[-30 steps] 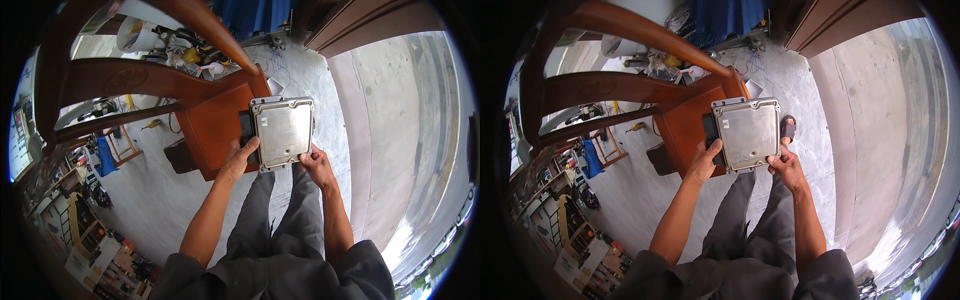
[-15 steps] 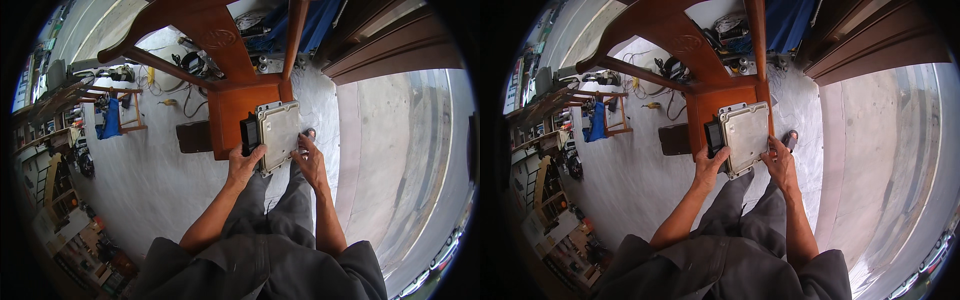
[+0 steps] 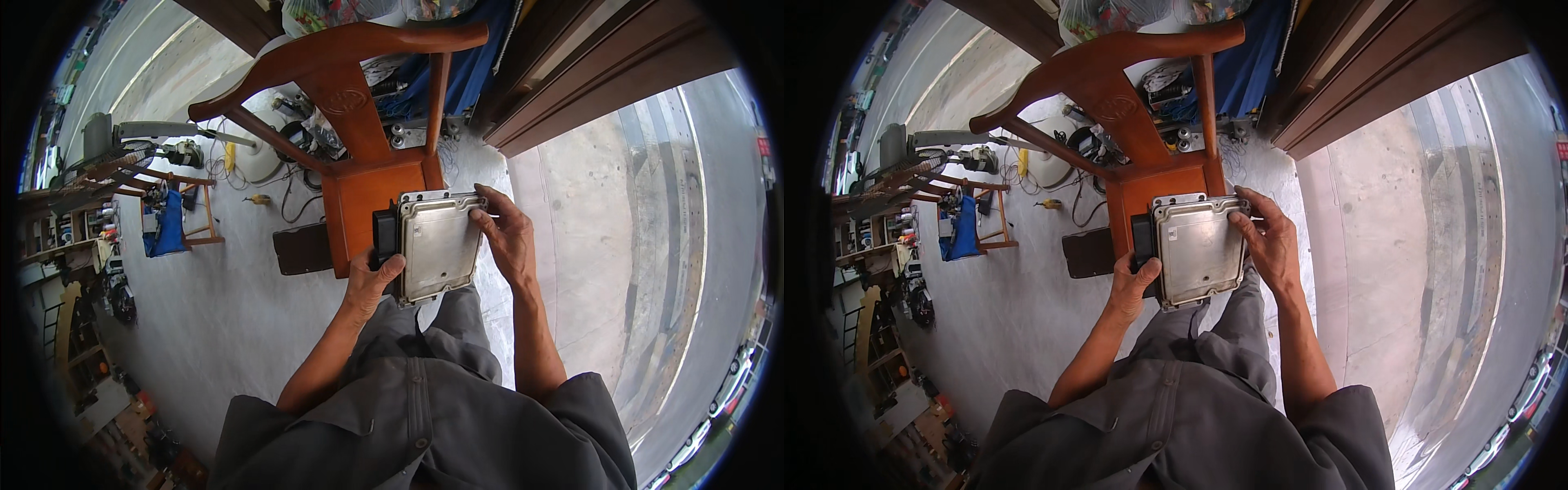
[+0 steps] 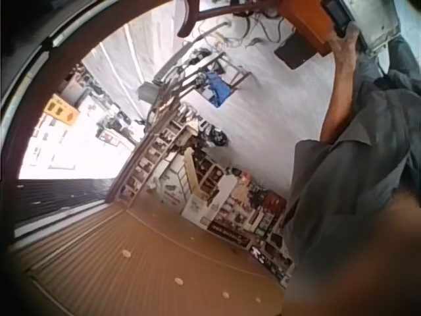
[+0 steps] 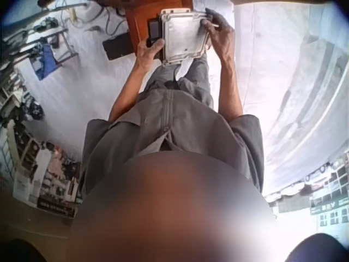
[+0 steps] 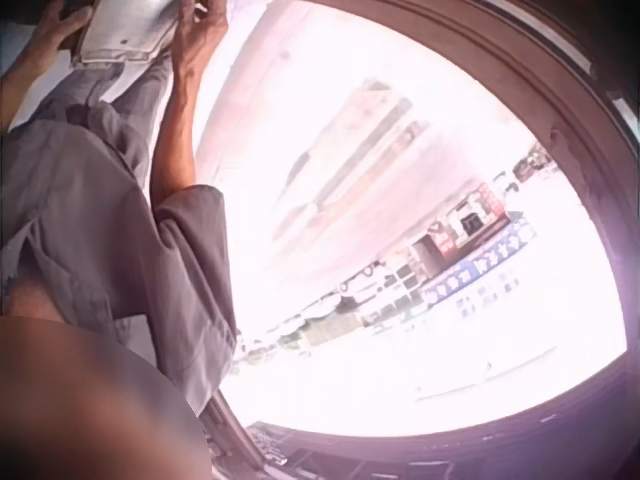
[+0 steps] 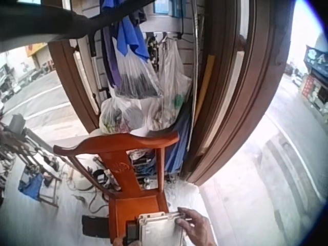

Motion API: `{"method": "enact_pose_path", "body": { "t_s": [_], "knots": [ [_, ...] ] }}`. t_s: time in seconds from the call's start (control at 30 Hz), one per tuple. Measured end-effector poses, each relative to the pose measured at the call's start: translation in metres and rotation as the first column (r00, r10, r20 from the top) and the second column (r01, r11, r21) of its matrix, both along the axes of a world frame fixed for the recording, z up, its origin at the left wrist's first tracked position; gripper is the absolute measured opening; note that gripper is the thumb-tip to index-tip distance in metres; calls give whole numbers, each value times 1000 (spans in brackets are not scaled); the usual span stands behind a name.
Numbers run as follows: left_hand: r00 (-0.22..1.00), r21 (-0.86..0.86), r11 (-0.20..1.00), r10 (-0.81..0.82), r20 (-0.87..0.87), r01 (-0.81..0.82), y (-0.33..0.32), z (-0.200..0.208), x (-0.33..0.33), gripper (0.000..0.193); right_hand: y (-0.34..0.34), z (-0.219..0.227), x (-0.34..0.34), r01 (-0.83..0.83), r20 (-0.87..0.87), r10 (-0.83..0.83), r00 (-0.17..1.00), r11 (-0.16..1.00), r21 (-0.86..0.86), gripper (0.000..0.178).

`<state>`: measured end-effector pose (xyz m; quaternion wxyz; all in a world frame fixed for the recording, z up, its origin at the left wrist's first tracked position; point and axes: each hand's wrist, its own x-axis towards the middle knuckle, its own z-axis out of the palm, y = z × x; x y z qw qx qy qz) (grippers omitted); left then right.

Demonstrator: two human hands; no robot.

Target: The person opens a metal electronics enclosure, removes the circuit board, and uses a brush to clean its surface. The person then places the board back into the enclosure and closes it.

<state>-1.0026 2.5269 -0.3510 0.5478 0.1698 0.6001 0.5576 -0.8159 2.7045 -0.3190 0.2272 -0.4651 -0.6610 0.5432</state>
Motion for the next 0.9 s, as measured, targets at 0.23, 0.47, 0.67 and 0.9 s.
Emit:
{"method": "enact_pose_path", "body": {
  "t_s": [0.23, 0.47, 0.67, 0.9],
  "knots": [
    [993, -7, 998, 55, 104, -55, 10, 22, 2, 56, -9, 25, 9, 140, 71, -155, 985, 974, 180, 39],
    [962, -54, 985, 169, 213, -161, 39, 52, 1, 54, -39, 37, 19, 47, 150, -95, 984, 955, 293, 28],
    [944, -72, 973, 232, 235, -221, 45, 66, 5, 52, -88, 60, 9, -184, 144, 140, 980, 912, 367, 33],
    [949, -48, 969, 247, 198, -242, 44, 59, 12, 49, -105, 61, 0, -244, 143, 205, 968, 896, 371, 31]
  ]
}}
